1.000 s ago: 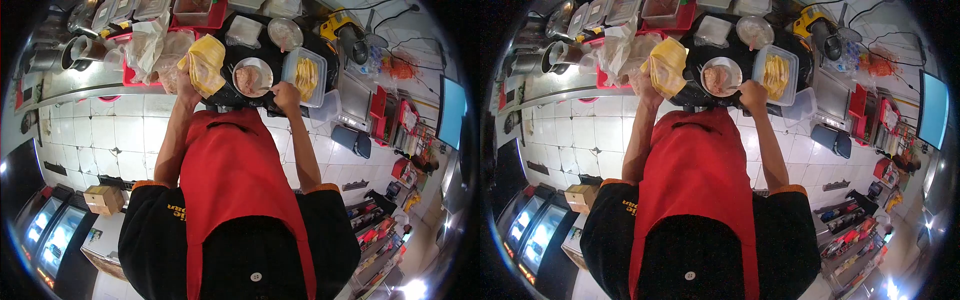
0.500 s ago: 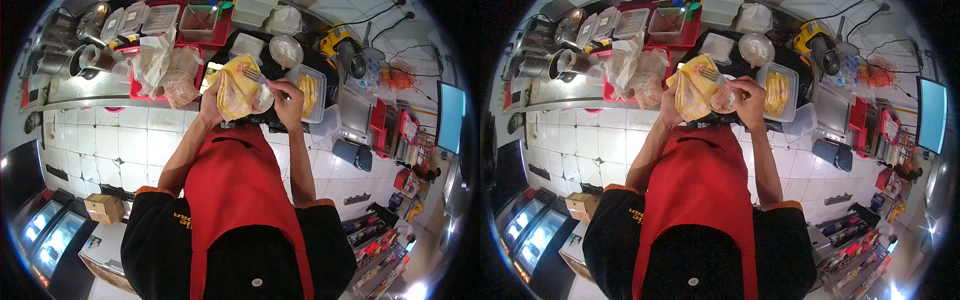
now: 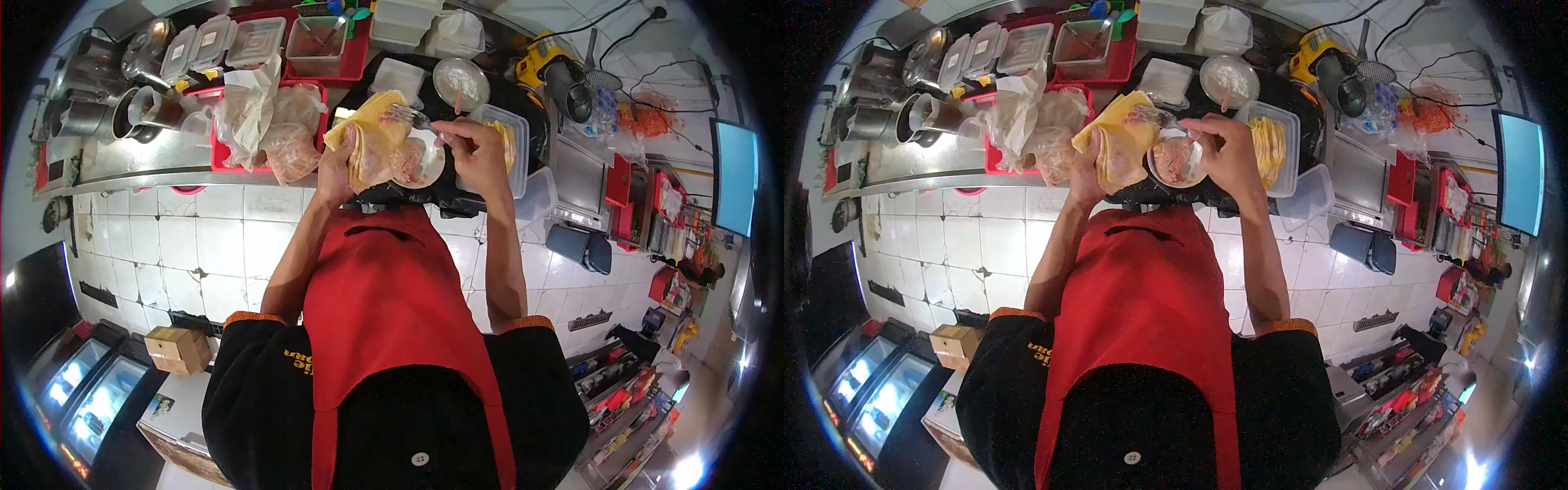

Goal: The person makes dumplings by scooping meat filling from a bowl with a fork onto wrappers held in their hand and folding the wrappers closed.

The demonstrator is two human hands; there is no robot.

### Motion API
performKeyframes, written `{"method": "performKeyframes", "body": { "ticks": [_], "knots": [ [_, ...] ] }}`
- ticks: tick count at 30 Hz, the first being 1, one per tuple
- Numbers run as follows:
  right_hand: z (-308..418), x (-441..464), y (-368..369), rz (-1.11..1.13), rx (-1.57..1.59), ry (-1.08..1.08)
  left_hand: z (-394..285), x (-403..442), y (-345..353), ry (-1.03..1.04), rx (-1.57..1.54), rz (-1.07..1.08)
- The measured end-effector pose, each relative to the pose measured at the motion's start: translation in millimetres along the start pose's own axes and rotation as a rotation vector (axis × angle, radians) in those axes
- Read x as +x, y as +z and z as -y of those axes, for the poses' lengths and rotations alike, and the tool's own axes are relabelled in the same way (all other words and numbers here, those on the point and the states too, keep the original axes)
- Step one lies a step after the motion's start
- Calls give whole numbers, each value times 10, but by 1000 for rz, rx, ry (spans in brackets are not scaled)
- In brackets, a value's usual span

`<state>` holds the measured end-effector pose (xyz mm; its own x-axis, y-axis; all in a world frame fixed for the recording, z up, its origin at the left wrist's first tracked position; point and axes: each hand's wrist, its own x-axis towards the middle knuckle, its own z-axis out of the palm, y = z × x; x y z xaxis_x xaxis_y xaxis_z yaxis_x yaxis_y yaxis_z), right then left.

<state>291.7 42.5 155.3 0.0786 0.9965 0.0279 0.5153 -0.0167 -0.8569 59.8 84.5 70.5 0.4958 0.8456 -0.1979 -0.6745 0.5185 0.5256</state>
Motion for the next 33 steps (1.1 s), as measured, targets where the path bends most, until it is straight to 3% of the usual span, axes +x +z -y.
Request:
{"method": "performKeyframes", "body": {
  "ticks": [6,11,12,14,16,18,20,21,22,23,24,26,28,29,31,33],
  "knots": [
    [74,-63,280,-149,-26,-263,-64,47,50,-10,-175,10],
    [-78,-76,171,-120,81,-153,-180,80,21,-46,-493,185],
    [-65,-70,152,-131,136,-145,-173,57,51,-46,-492,183],
    [-39,-58,145,-148,189,-133,-107,16,148,-68,-69,-103],
    [16,-40,244,-32,215,-96,45,37,117,-135,-91,-97],
    [76,-34,356,-64,193,-111,173,25,150,-78,183,-5],
    [72,-53,410,-84,10,-57,199,65,156,-91,81,-69],
    [33,-65,480,-141,-26,-204,200,78,97,-81,37,-52],
    [25,-96,551,-139,-25,-197,214,98,3,-74,-7,-37],
    [28,-136,624,-60,51,-247,396,244,-451,-52,-189,206],
    [35,-183,671,20,129,-297,323,241,-468,-54,-190,198],
    [38,-257,551,139,174,-233,83,193,-316,-164,-261,-110],
    [-536,-296,479,207,448,64,-37,131,-256,-61,-146,-129],
    [-822,-276,443,125,300,-51,-108,138,-343,-42,-214,-69],
    [-1371,-310,381,129,-187,81,-203,115,-475,-4,-302,71],
    [-1732,-389,545,115,-339,157,-223,112,-541,8,-333,94]
  ]
}}
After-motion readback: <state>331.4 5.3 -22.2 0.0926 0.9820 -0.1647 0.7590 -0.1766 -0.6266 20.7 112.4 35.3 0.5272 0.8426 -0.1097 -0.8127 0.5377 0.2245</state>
